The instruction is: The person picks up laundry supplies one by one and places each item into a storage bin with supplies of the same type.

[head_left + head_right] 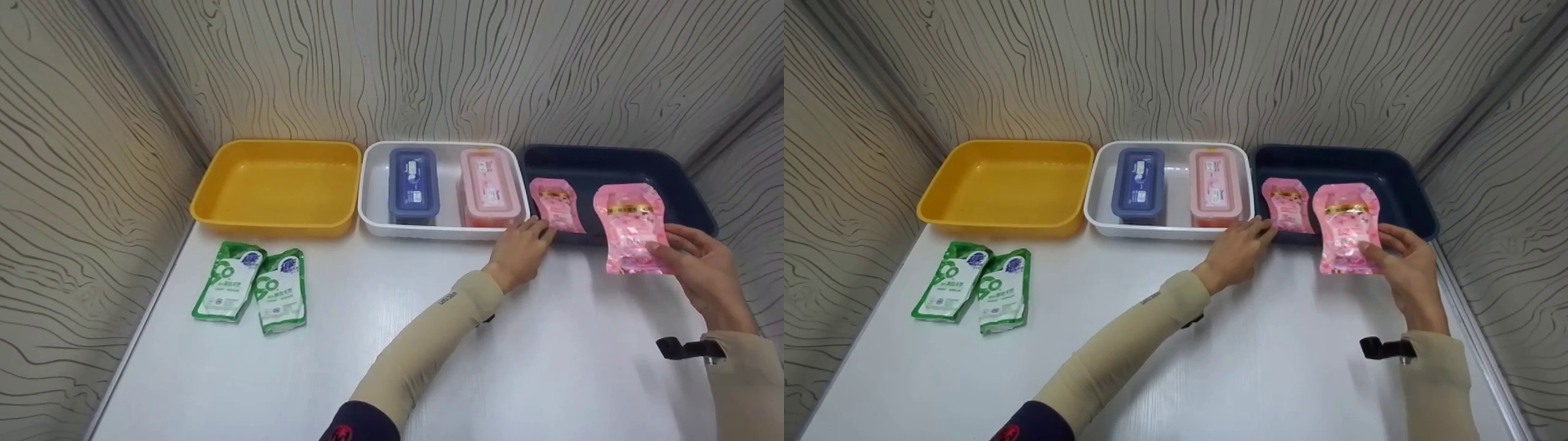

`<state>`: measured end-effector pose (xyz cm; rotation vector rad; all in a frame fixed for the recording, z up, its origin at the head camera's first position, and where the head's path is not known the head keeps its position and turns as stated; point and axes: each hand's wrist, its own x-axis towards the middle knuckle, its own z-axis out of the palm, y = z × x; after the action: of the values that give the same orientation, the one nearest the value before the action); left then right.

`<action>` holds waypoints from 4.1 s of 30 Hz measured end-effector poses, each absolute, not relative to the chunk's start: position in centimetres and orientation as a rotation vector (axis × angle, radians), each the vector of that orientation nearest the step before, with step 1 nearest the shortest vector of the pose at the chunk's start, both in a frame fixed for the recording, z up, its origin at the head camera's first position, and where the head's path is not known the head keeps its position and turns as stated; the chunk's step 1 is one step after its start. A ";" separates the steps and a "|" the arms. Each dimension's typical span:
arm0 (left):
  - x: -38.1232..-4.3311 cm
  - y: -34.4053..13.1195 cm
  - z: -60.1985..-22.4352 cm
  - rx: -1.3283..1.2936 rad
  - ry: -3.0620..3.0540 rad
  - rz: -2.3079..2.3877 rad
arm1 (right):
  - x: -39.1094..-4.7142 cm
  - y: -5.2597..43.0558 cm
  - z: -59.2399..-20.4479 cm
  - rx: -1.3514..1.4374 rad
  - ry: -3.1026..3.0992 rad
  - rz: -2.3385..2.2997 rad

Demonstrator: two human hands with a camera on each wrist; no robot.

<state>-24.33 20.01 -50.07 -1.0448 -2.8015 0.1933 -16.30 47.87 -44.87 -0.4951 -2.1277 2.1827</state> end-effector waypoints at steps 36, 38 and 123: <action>-24.6 20.0 -50.1 -1.038 -2.814 0.170 | -21.7 48.5 -44.5 -0.704 -2.008 2.150; -24.6 20.0 -49.9 -1.039 -2.826 0.176 | -22.1 48.6 -44.4 -0.717 -2.021 2.133; -24.8 20.0 -50.3 -1.036 -2.834 0.135 | -28.9 47.8 -48.5 -0.629 -2.954 0.829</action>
<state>-24.84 19.99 -50.34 -1.0355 -2.8338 0.1353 -28.85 47.83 -48.55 -0.6293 -2.9542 0.8287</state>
